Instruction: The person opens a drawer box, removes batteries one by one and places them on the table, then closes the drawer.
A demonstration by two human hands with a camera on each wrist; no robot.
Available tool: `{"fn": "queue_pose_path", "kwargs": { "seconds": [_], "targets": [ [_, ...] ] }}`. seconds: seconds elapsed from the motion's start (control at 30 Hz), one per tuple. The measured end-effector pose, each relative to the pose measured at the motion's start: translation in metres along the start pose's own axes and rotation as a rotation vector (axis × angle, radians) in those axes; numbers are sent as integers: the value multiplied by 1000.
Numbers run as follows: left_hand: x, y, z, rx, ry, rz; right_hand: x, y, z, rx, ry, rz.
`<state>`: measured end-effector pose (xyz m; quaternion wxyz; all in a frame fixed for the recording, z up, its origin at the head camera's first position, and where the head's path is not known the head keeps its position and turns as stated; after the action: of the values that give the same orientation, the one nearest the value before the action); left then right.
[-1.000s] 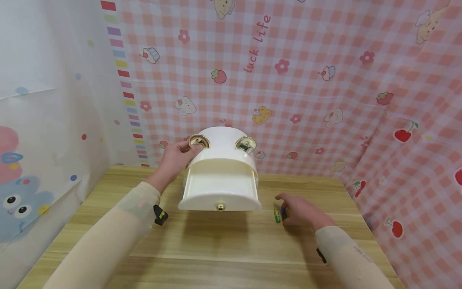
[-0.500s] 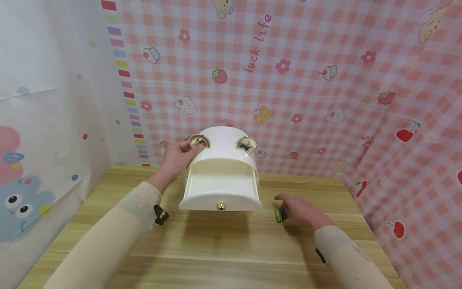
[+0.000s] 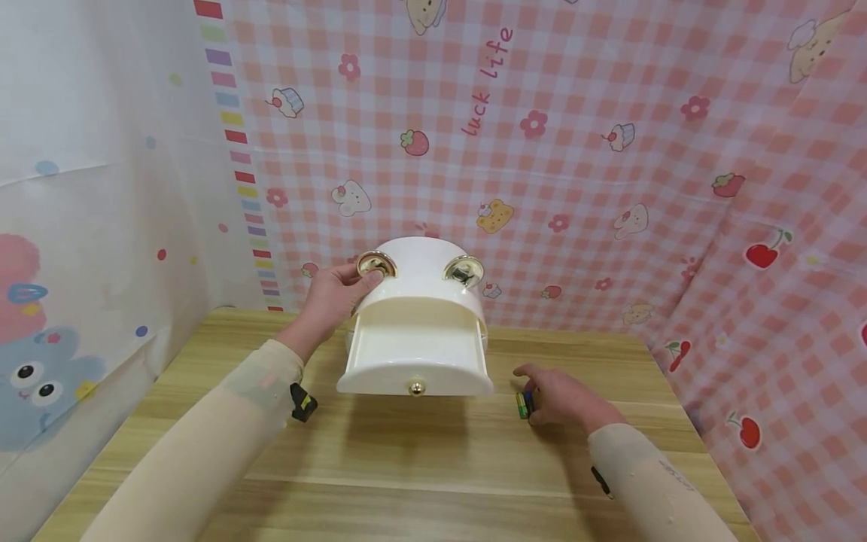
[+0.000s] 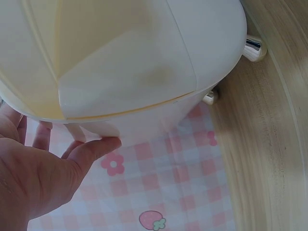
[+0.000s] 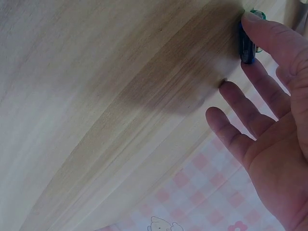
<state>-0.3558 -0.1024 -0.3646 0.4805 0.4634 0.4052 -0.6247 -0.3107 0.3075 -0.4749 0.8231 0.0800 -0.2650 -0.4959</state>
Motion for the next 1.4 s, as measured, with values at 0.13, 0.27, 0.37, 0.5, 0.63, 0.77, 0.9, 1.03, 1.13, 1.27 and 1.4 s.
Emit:
{"fn": "queue_pose_path", "kwargs": {
  "seconds": [0.13,0.27,0.37,0.5,0.63,0.77,0.9,1.03,1.13,1.27,1.4],
  "targets": [
    [-1,0,0,-2,6,-4,0,0,0,-7,16,12],
    [-2,0,-1,-6,7,-5,1,0,0,-10,22,26],
    [-1,0,-1,-6,7,0,1,0,0,-3,25,33],
    [0,0,-2,-5,2,12,0,0,-2,-1,30,33],
    [-2,2,-2,-5,-12,21,0,0,-3,-16,43,49],
    [-2,2,-2,-12,-19,20,2,-1,-4,-17,97,77],
    [-2,1,-1,-17,-21,15,4,-1,-6,-15,167,93],
    [-1,1,-1,-17,-24,13,6,-1,-6,-15,181,86],
    [-1,0,-1,-19,-26,15,7,1,-5,-16,167,83],
    [0,-1,-1,-23,-27,21,7,2,-4,-17,139,82],
    [1,-1,-1,-21,-23,23,5,3,-3,-15,85,72]
  ]
}}
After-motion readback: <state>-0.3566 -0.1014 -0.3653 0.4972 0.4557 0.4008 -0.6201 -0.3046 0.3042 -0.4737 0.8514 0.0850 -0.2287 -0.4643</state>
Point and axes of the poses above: each hand's wrist, its own y-axis away from the middle knuckle, its own z-axis out of the back of the hand, x = y × z, the point moved 2 cm from there along -y, towards the middle knuckle, and after that the axes turned 14 degrees about x, right-handed, at the moved point
